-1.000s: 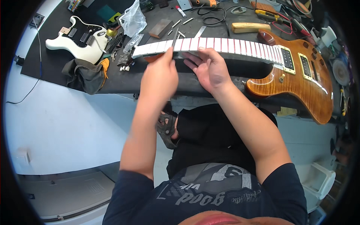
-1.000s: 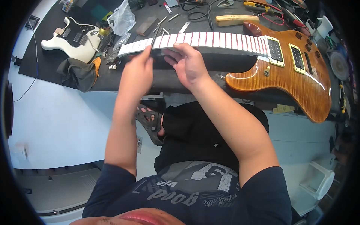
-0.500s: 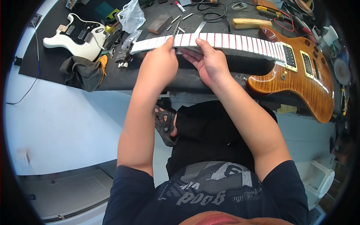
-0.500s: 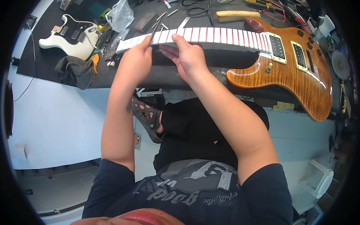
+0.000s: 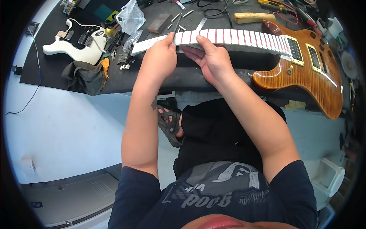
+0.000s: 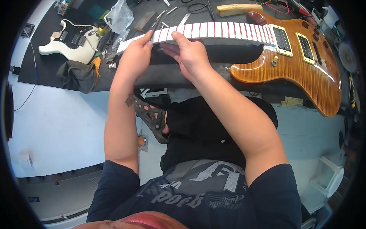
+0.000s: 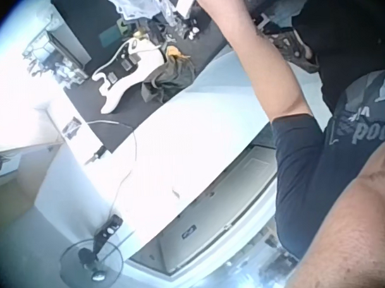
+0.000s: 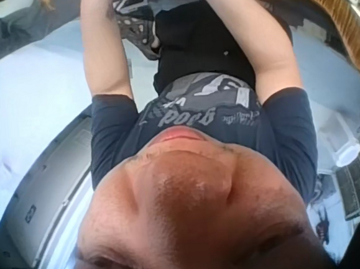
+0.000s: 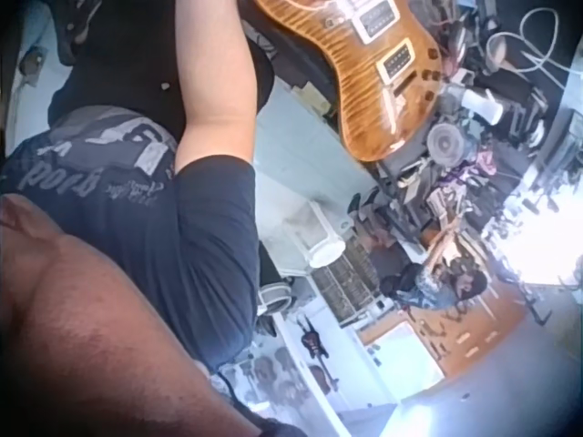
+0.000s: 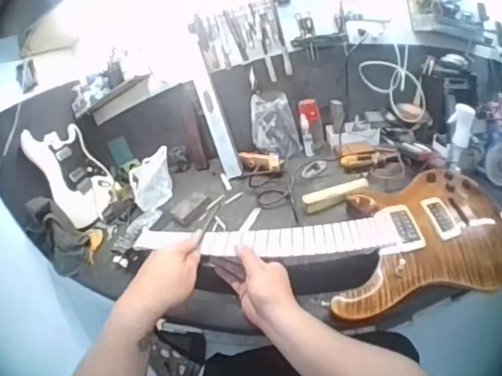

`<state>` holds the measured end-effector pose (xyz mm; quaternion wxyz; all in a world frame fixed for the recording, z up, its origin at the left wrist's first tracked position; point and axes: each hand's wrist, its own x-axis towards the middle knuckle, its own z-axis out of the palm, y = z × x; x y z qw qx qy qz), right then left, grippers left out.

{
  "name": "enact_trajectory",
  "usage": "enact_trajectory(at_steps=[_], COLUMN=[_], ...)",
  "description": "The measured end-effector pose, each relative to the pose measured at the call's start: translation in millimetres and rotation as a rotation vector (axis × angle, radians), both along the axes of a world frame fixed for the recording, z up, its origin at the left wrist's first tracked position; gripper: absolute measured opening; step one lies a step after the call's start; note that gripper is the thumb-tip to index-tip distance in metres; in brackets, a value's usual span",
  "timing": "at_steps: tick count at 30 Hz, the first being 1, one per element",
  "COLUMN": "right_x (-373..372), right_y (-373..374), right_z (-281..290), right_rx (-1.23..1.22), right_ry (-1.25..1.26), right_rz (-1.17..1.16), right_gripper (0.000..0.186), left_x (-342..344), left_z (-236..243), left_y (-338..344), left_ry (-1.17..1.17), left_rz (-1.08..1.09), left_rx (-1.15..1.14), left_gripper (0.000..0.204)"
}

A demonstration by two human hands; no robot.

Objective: The person uses a thin file to deepen the slots on a guitar nut by hand, holding the neck steady while moving the file back and forth in several nut slots.

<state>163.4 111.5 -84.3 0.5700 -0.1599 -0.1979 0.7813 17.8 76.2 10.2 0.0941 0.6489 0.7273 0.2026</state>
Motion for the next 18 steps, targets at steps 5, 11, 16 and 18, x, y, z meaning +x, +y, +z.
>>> enact_trajectory(at_steps=[5, 11, 16, 18], right_x=[21.1, 11.2, 13.8, 21.6], right_y=[10.2, 5.7, 2.7, 4.4], right_z=[-18.5, -6.3, -4.8, -10.3], right_rx=[-0.006, 0.049, 0.012, -0.005], right_ry=[-0.058, -0.038, -0.035, -0.053], right_rz=[-0.050, 0.001, 0.011, -0.029], right_gripper=[0.037, 0.039, 0.041, 0.041], left_x=[27.0, 13.3, 13.6, 20.4], left_z=[-36.9, -12.1, -10.5, -30.0], left_y=[-95.8, -37.7, -29.2, -68.9], left_ry=[-0.143, 0.022, -0.066, -0.105], left_rz=[-0.043, -0.069, -0.015, -0.078], left_rx=[0.085, 0.069, 0.004, 0.115], left_gripper=[0.049, 0.047, 0.048, 0.050])
